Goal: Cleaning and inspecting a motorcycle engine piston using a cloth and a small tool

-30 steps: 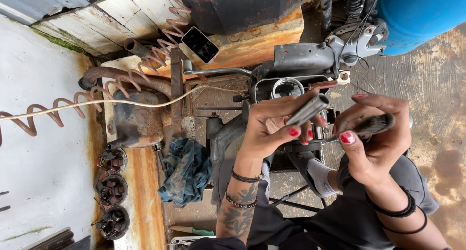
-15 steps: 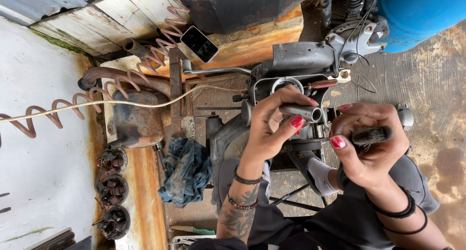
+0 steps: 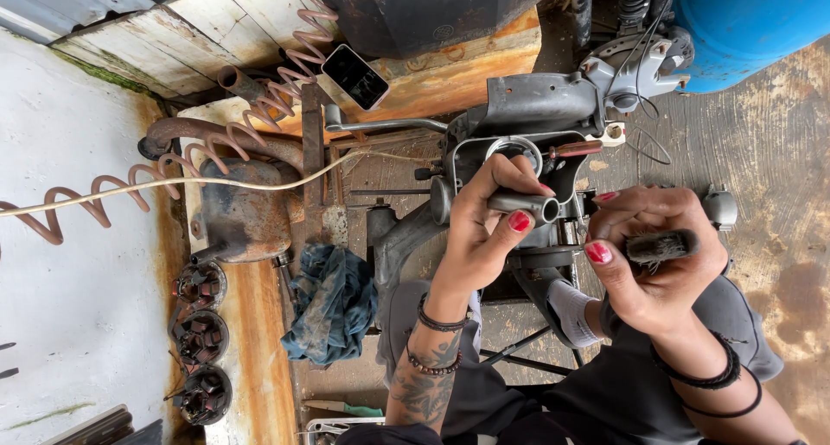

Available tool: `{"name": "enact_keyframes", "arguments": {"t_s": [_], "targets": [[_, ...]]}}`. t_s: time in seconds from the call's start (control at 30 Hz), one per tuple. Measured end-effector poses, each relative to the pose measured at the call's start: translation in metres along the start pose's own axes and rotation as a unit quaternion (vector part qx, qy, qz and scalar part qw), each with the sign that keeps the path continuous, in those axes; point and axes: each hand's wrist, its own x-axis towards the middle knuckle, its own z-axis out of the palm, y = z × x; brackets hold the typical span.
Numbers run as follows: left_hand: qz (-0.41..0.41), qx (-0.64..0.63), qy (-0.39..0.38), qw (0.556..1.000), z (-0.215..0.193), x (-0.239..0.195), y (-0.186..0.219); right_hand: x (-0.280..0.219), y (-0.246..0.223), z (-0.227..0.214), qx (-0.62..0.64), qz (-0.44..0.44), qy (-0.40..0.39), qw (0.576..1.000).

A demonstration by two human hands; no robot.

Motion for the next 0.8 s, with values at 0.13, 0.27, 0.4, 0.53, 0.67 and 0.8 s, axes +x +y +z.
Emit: {"name": "enact_keyframes", "arguments": {"t_s": [0.13, 0.27, 0.4, 0.53, 0.67, 0.8], "targets": [[0.000, -0.027, -0.040, 0.999, 0.001, 0.000, 0.002, 0.001, 0.000, 0.001, -0.008, -0.016, -0.001, 1.000], [-0.005, -0.125, -0.058, 0.991, -0.002, -0.001, 0.000, 0.002, -0.005, -0.001, 0.010, 0.003, -0.007, 1.000], [-0.031, -0.134, -0.029, 0.990, -0.001, 0.001, 0.004, 0.000, 0.001, -0.002, 0.147, 0.067, -0.002, 0.987], [-0.011, -0.095, -0.020, 0.995, -0.001, 0.002, 0.002, 0.004, -0.001, -0.002, 0.145, 0.089, -0.009, 0.985], [0.037, -0.066, -0.040, 0.996, 0.000, 0.006, 0.000, 0.005, -0.005, 0.000, 0.115, 0.094, -0.030, 0.988], [0.103, -0.001, -0.010, 0.995, -0.013, 0.012, -0.019, 0.010, -0.001, 0.001, 0.091, 0.102, -0.050, 0.989]]}}
